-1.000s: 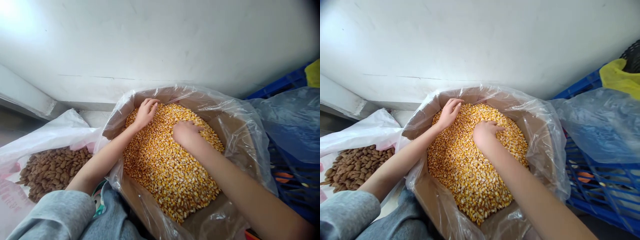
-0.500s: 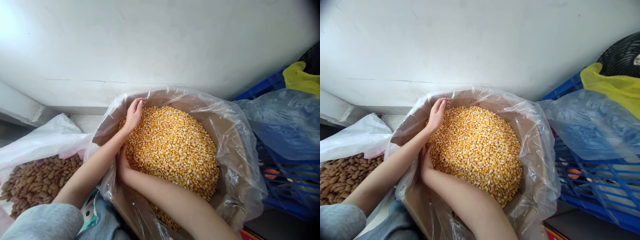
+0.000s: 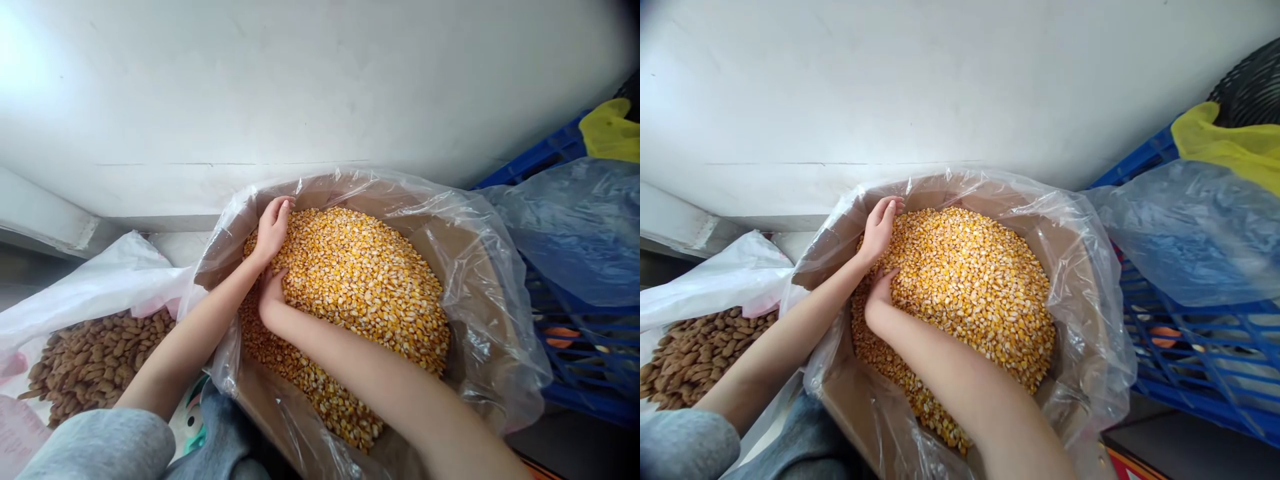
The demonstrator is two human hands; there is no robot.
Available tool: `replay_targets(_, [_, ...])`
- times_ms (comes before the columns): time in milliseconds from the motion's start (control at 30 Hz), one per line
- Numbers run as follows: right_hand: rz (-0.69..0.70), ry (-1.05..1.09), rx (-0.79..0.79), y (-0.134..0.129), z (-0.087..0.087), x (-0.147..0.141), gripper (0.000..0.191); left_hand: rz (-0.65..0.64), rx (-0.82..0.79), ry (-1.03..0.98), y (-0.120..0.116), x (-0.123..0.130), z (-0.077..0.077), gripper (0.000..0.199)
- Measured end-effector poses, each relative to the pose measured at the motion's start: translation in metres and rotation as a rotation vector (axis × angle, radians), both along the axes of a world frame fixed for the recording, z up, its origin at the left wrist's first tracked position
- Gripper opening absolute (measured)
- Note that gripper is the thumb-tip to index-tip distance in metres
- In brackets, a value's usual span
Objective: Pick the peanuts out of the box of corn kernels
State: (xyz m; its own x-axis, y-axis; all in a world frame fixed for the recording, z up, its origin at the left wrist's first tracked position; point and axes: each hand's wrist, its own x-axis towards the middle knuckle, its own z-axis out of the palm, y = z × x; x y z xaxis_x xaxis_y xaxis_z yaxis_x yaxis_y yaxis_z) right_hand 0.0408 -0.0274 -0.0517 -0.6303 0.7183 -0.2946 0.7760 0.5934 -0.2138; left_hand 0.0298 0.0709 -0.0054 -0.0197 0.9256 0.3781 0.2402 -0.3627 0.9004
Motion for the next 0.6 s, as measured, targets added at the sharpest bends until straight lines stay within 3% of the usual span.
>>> replay_targets(100, [-0.231, -0.130, -0.032, 0.005, 0.013, 0.020, 0.041, 0.000, -0.010, 0.017, 0.000, 0.000, -0.001, 0.030])
replay_targets(333, [-0.351, -0.426, -0.020, 0.022, 0.079, 0.085, 0.030, -0.006, -0.010, 0.029, 0.001, 0.001, -0.001, 0.030])
replay_targets(433, [-0.445, -0.540, 0.044, 0.018, 0.103, 0.092, 0.027, -0.013, -0.011, 0.008, 0.000, 0.001, 0.001, 0.030])
replay_targets(500, [-0.389, -0.471, 0.161, 0.010, 0.106, 0.081, 0.027, -0.020, -0.010, -0.024, 0.000, 0.001, 0.003, 0.030])
replay_targets(600, [0.018, -0.150, 0.146, -0.001, 0.086, 0.047, 0.028, -0.018, -0.010, -0.064, 0.000, 0.002, 0.004, 0.028])
